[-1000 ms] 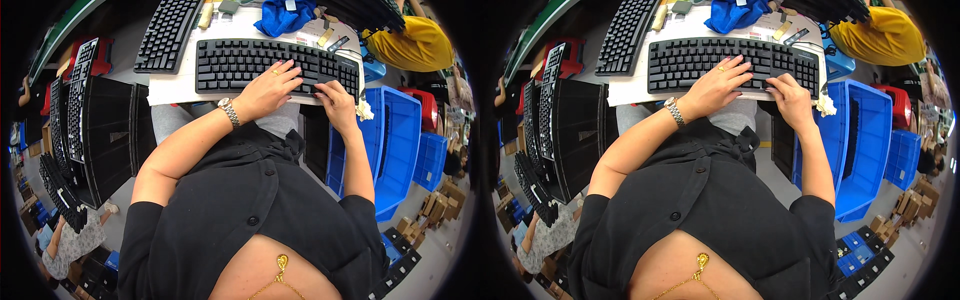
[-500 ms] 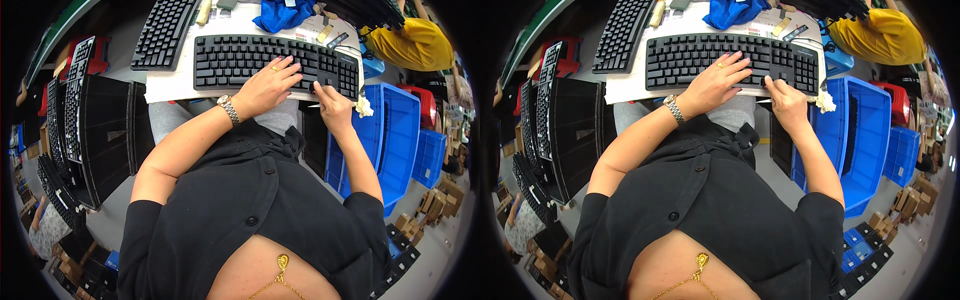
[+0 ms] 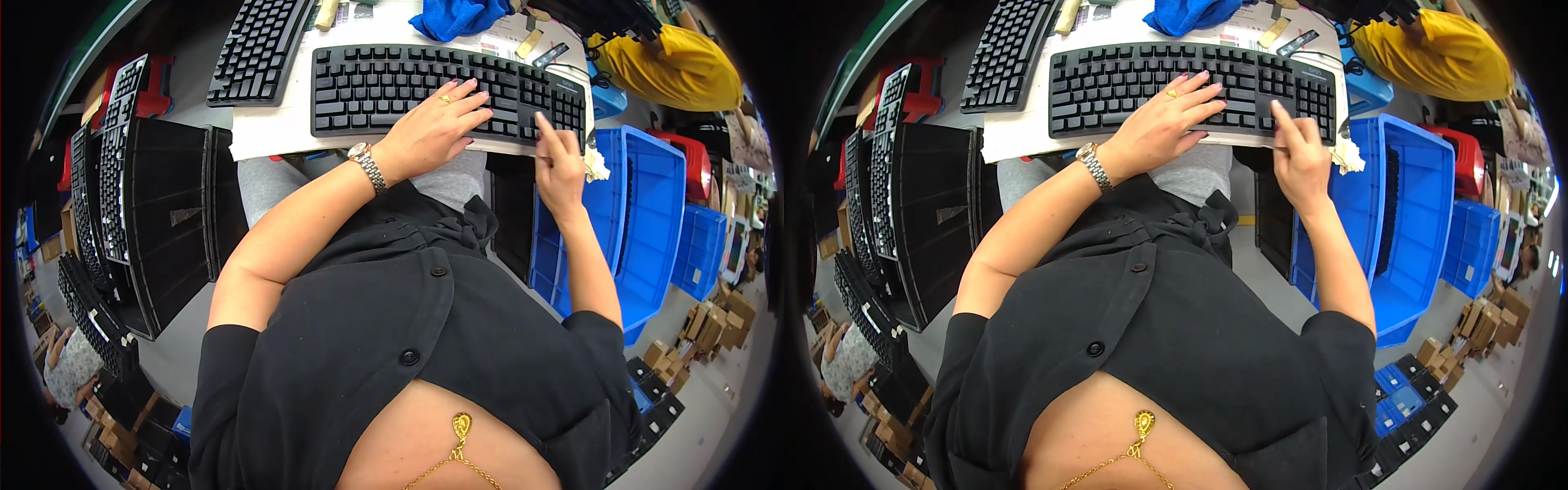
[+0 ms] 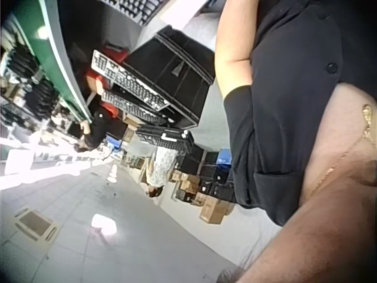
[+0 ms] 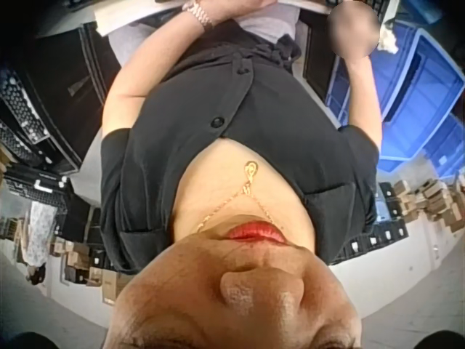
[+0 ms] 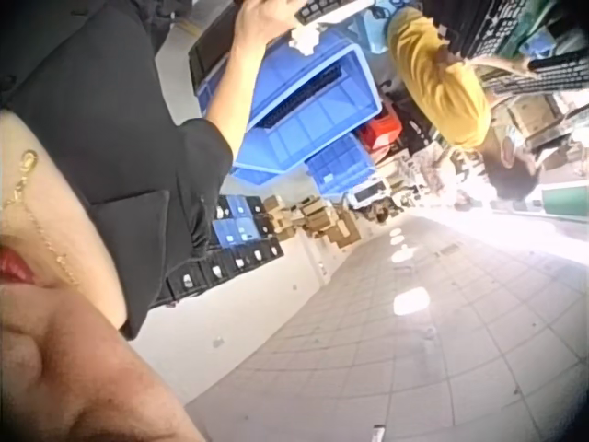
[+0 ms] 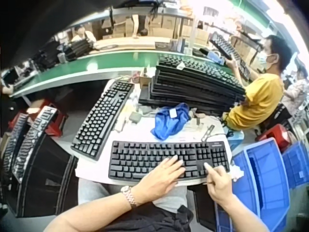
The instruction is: Assembling and inspecting computer keyboards at a factory workstation, which includes checking keys and cleaning surfaces.
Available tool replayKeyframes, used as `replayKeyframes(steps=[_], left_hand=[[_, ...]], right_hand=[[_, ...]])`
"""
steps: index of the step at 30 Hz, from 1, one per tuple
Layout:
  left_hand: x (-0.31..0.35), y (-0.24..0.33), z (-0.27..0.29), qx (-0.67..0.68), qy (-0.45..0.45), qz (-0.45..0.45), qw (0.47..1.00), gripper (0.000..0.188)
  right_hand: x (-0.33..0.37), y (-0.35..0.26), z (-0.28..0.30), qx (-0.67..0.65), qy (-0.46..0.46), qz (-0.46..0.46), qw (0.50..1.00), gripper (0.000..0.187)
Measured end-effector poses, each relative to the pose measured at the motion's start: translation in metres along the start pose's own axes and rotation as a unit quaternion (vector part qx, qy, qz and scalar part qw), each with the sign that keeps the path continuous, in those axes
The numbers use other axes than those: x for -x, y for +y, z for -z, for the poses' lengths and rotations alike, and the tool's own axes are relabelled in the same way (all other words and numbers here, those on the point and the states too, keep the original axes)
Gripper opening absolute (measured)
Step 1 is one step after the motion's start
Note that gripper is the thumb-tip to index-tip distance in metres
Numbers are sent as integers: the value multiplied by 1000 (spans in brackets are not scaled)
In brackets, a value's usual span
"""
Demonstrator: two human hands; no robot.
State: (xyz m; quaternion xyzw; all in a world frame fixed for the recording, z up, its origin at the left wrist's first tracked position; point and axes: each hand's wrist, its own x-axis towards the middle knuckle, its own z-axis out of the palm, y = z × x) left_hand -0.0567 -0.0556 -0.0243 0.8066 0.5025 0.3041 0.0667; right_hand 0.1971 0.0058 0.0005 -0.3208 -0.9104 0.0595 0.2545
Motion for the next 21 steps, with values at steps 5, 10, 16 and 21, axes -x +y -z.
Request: replayKeyframes(steps=[5,10,16,21], left_hand=[[-1,1,0,7,-2,-1,1000,55],[-1,1,0,6,-5,5,1000,56],[0,1,12,41,-4,12,999,54],[22,-6,47,49,42,33,997,51]], right_hand=[[5,-5,2,1,39,-33,999,48],[8,-10,-3,31,-16,-29,999,47],[-3,-8,3,2,-45,-54,998,45],[-66,8,27,-93,-15,-113,989,39]])
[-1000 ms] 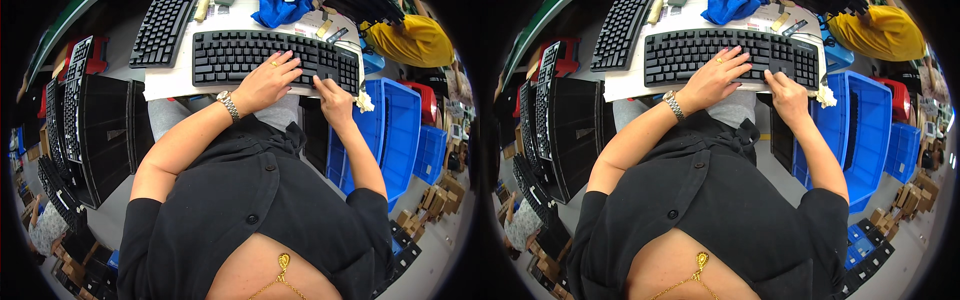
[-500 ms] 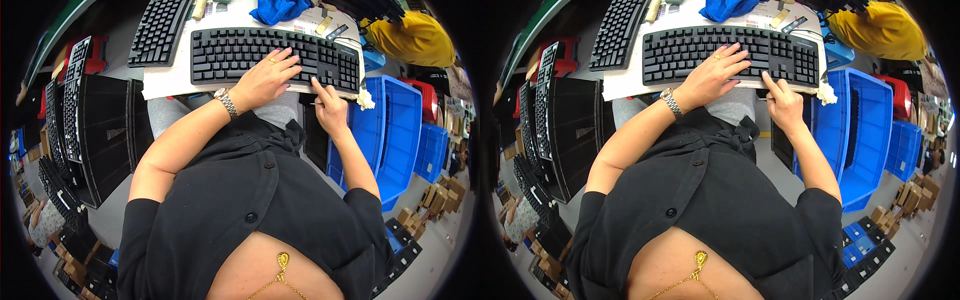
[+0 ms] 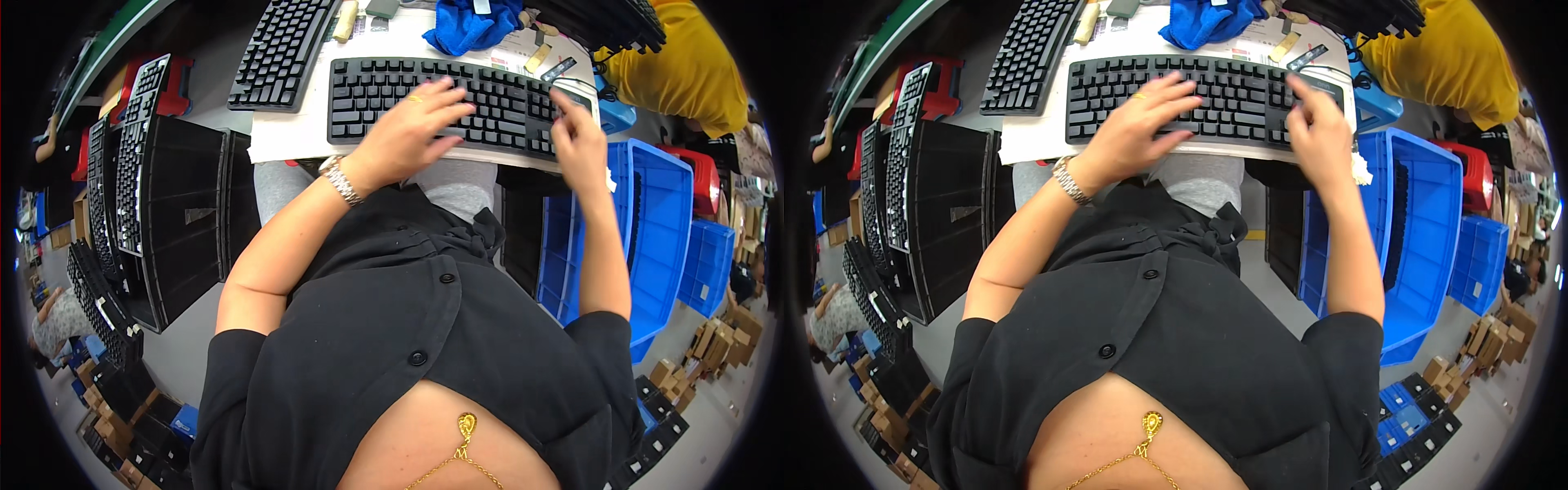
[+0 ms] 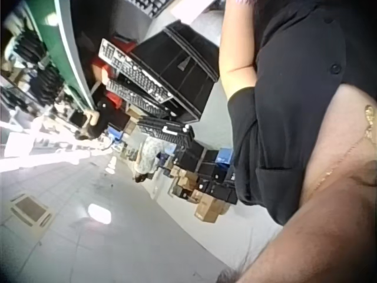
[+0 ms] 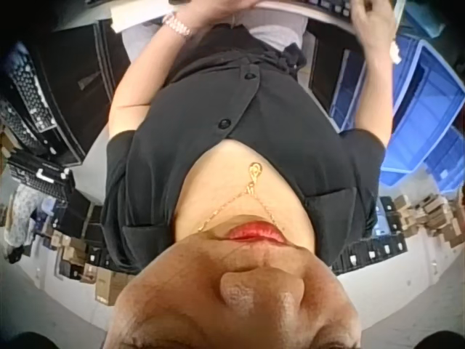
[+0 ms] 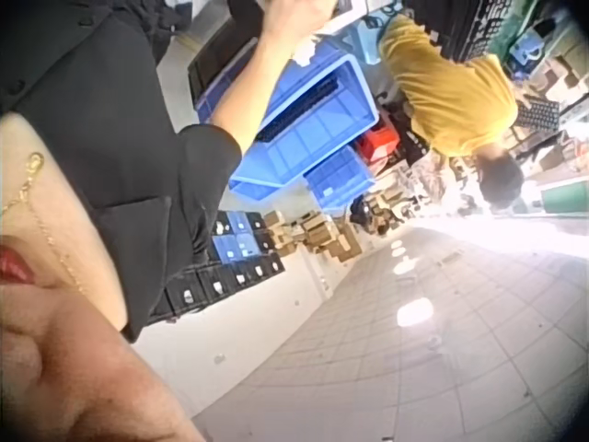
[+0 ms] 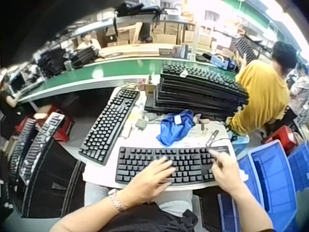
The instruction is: Assembling and inspecting computer keyboards at a factory workstation, which includes checking keys and cleaning surfaces.
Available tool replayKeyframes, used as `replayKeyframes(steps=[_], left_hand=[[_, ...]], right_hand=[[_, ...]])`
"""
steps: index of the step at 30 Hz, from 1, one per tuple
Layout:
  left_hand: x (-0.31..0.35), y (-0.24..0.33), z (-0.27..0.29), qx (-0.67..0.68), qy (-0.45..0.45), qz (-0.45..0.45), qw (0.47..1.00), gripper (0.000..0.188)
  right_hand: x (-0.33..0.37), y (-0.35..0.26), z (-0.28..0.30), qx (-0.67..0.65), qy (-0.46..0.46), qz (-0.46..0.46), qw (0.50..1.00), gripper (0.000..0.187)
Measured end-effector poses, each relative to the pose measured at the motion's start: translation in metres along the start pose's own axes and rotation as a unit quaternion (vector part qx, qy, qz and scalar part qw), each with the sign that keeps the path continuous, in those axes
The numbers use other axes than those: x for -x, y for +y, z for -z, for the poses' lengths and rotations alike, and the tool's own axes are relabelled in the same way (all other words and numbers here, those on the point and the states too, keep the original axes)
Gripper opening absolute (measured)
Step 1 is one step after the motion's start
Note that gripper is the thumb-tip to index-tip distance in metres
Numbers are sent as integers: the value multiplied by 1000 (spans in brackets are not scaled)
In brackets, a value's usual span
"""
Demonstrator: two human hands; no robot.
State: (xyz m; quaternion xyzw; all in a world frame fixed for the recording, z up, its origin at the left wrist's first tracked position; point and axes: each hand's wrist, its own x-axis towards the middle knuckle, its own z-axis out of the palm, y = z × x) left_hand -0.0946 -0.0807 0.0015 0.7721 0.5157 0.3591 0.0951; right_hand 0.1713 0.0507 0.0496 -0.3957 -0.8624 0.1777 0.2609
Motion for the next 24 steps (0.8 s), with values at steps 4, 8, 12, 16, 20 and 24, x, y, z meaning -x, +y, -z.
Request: replayKeyframes(steps=[4,8,12,16,20,24], left_hand=[[31,-14,36,-33,96,92,991,46],[70,-23,49,-59,131,178,973,52],[102,-21,51,-63,121,223,965,66],[108,-15,42,-72,112,217,967,76],[100,-19,41,-78,91,207,971,83],[89,-21,41,-94,58,186,976,88]], right_hand=[[-66,42,-3,133,-127,-155,971,44],[-106,85,0,-41,2,-106,993,47],[-114,133,26,145,173,-130,966,48],[-97,179,52,188,83,-306,930,47],[-75,176,32,21,48,-354,934,45],[-70,202,20,-148,12,-391,908,42]])
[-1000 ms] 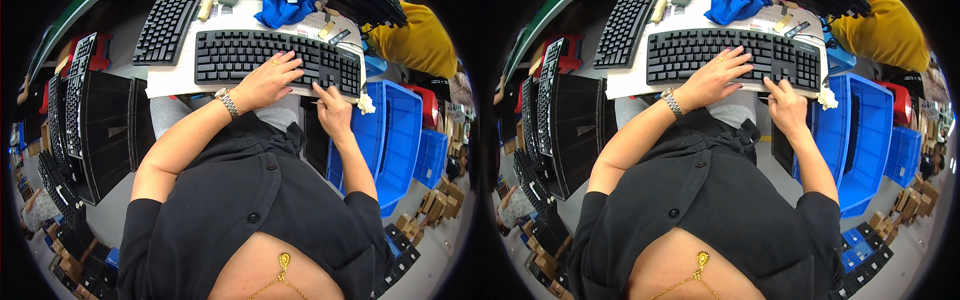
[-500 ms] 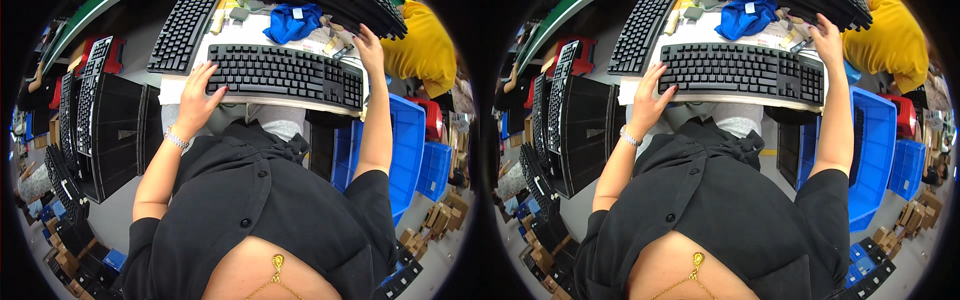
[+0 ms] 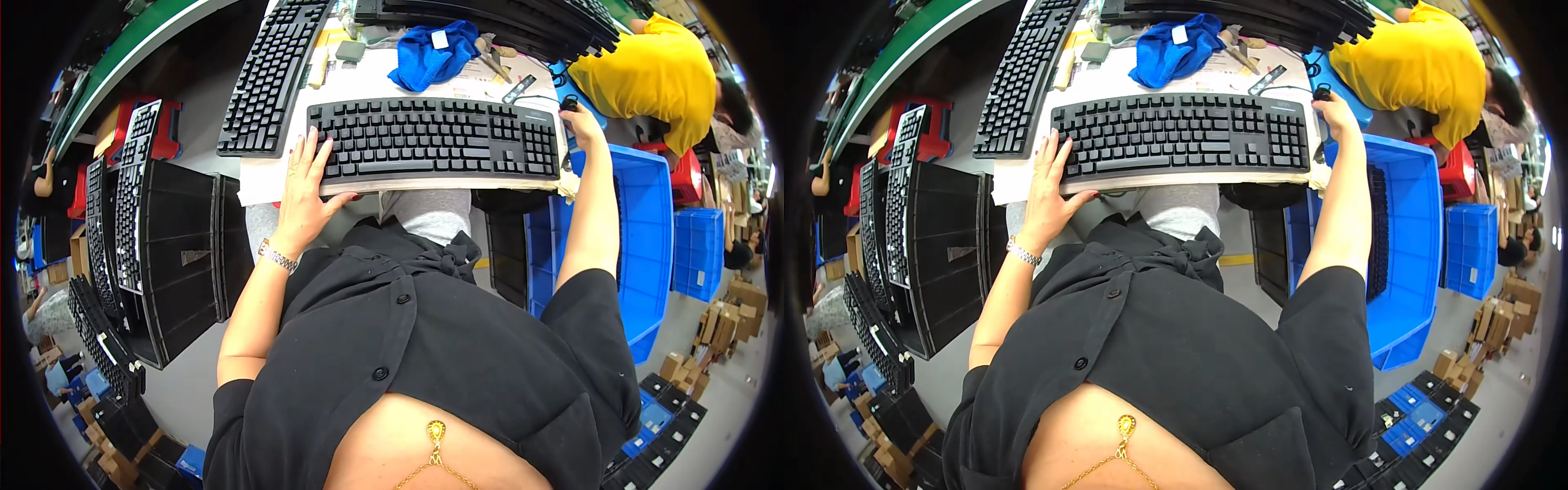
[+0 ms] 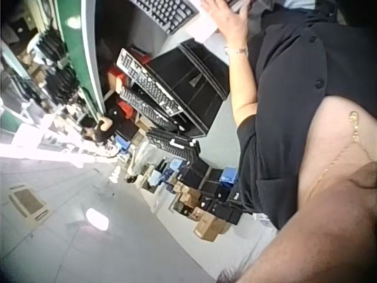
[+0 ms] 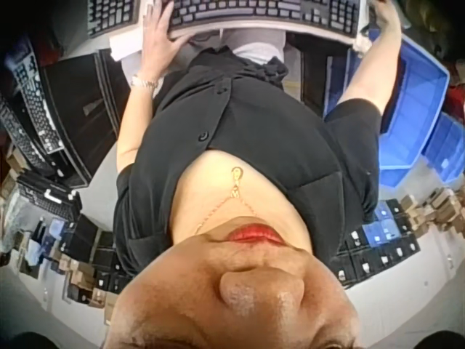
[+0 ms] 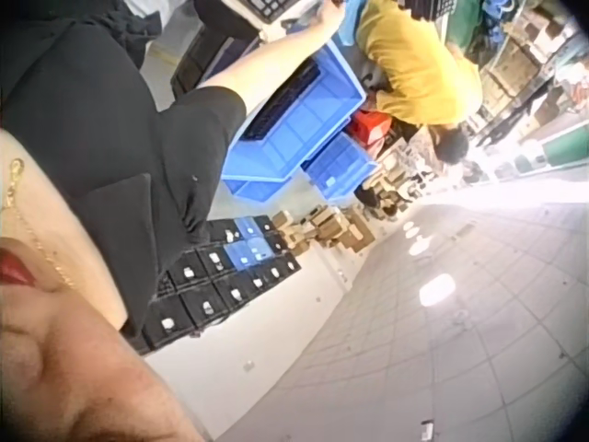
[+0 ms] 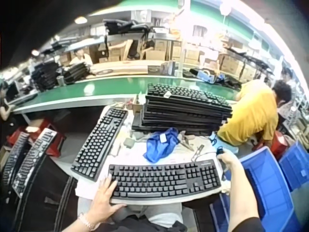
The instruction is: Assembling and inspecting computer keyboards at a factory workstation, which includes checking keys and cleaning surfaces.
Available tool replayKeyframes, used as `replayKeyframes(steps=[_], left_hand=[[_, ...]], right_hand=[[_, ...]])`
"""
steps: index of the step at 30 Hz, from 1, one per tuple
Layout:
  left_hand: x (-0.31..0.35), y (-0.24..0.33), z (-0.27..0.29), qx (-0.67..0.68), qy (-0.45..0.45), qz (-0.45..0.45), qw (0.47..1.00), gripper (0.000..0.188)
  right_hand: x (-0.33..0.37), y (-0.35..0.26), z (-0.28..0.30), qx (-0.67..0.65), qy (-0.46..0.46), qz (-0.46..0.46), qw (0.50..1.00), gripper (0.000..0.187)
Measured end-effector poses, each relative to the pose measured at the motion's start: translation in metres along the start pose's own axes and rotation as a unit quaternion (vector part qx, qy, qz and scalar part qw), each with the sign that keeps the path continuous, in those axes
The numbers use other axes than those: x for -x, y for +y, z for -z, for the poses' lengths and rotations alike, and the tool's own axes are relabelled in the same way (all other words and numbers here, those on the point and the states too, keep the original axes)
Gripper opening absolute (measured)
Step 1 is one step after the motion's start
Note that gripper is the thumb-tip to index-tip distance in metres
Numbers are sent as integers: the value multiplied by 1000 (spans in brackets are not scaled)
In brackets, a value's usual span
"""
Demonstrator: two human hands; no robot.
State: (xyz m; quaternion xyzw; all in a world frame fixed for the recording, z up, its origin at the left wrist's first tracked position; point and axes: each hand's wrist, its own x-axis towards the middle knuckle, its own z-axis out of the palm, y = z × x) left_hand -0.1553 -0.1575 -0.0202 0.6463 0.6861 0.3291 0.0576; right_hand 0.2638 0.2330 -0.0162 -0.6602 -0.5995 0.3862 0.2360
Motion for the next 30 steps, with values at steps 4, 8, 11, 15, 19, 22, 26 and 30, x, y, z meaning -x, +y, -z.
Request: replayKeyframes(steps=[4,8,11,15,19,22,26,30], left_hand=[[-9,-1,2,-48,-31,-34,998,89],[-7,-6,-2,-43,-42,-38,997,91],[-4,-9,-2,-16,-33,-32,999,90],[-3,-11,-3,18,-33,-32,999,92],[-1,-11,-5,19,-42,-20,999,100],[1,-8,-9,10,20,14,1000,107],[0,-3,-6,28,11,58,998,112],[-5,7,-6,63,-15,93,994,113]], right_hand=[[-19,18,7,-107,-65,-33,992,41],[-25,17,14,236,21,128,963,36],[15,-41,11,300,79,254,916,34],[57,-78,17,374,141,352,846,31],[69,-73,23,425,140,317,837,32],[75,-56,35,228,-59,54,970,38],[85,-42,27,108,-144,-54,982,43],[88,-40,17,69,-155,-74,983,45]])
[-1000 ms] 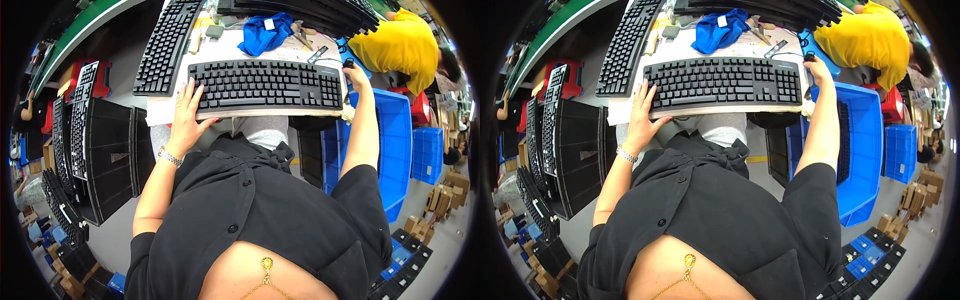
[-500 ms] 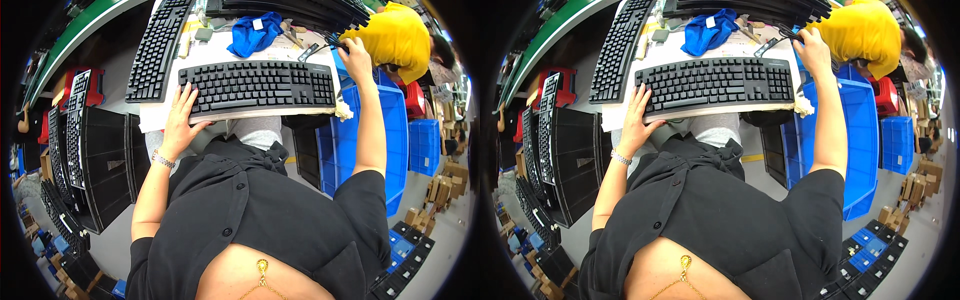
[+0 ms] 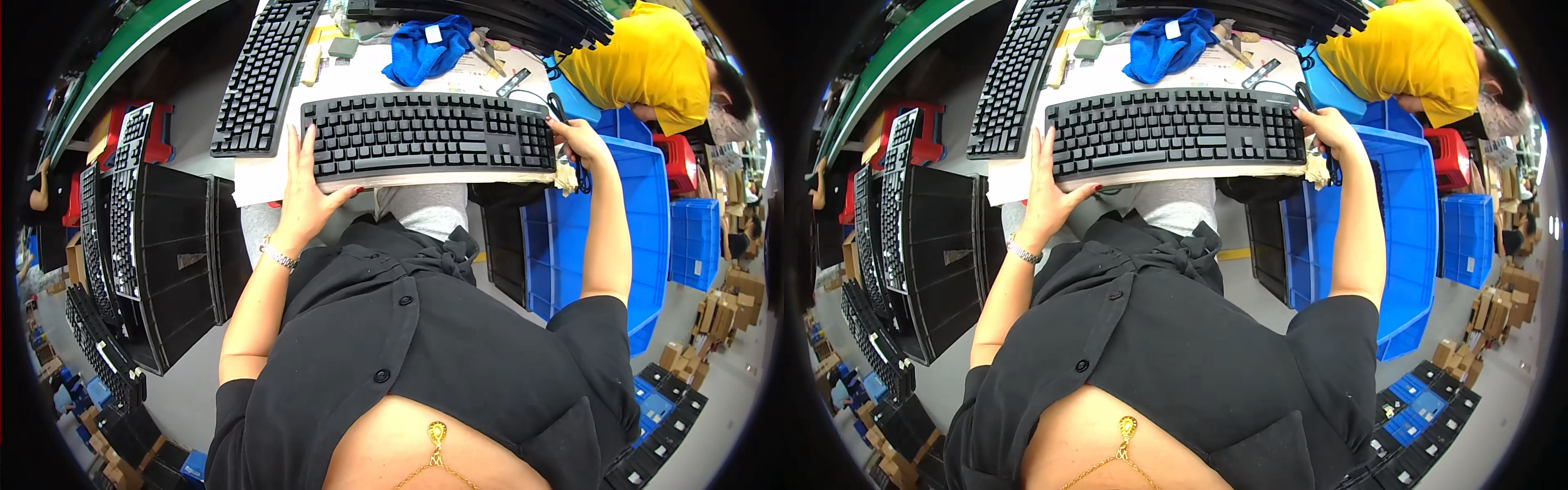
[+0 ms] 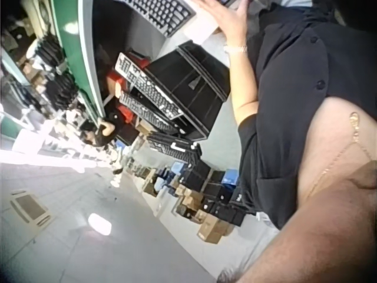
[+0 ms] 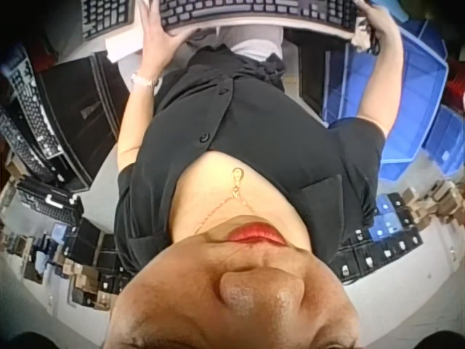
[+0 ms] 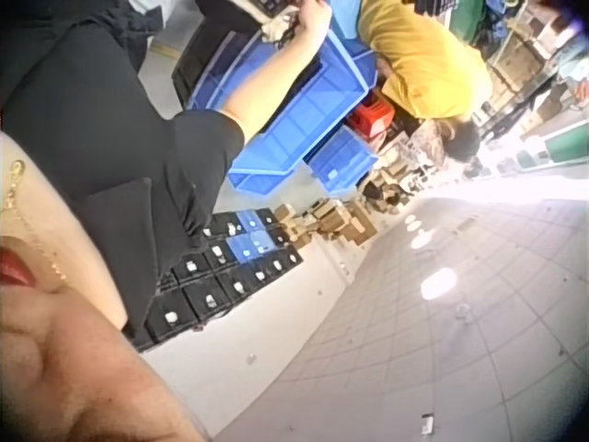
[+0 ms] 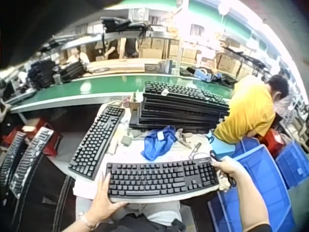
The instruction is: Assembling and inspecting computer keyboards at a factory workstation, which includes checking keys and cleaning surfaces.
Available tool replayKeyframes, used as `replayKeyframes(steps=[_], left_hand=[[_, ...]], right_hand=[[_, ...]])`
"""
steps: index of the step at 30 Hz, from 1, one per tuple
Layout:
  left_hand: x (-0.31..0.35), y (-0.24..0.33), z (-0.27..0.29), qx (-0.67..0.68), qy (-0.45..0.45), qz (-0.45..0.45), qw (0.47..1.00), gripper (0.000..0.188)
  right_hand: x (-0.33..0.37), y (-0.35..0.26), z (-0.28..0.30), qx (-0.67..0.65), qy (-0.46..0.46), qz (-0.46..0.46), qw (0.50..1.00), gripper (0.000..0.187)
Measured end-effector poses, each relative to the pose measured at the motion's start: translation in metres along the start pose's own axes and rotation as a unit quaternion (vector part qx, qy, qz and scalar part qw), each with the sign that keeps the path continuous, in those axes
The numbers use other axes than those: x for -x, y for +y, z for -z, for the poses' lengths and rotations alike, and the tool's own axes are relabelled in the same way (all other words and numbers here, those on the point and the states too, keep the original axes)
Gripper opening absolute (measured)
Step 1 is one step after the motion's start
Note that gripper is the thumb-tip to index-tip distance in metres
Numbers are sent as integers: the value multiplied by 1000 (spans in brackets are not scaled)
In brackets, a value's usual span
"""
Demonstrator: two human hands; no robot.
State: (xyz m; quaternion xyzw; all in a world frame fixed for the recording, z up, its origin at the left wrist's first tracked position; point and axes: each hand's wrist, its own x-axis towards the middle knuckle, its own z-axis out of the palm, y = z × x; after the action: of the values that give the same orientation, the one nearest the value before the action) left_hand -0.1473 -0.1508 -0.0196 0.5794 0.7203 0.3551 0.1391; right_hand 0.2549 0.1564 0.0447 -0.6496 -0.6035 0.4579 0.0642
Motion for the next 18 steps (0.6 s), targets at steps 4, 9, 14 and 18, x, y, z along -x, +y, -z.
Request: replayKeyframes(steps=[4,9,14,18], left_hand=[[-1,10,0,35,11,18,999,108],[-6,13,24,-11,14,-22,1000,98],[-31,22,77,-28,-42,-74,996,82],[-79,36,104,-160,-57,-54,984,64]], right_hand=[[-4,-7,-7,21,13,-2,1000,47],[-4,-15,3,102,15,-25,994,46],[13,-36,26,124,-21,-55,991,45],[8,-37,24,1,-52,-46,998,43]])
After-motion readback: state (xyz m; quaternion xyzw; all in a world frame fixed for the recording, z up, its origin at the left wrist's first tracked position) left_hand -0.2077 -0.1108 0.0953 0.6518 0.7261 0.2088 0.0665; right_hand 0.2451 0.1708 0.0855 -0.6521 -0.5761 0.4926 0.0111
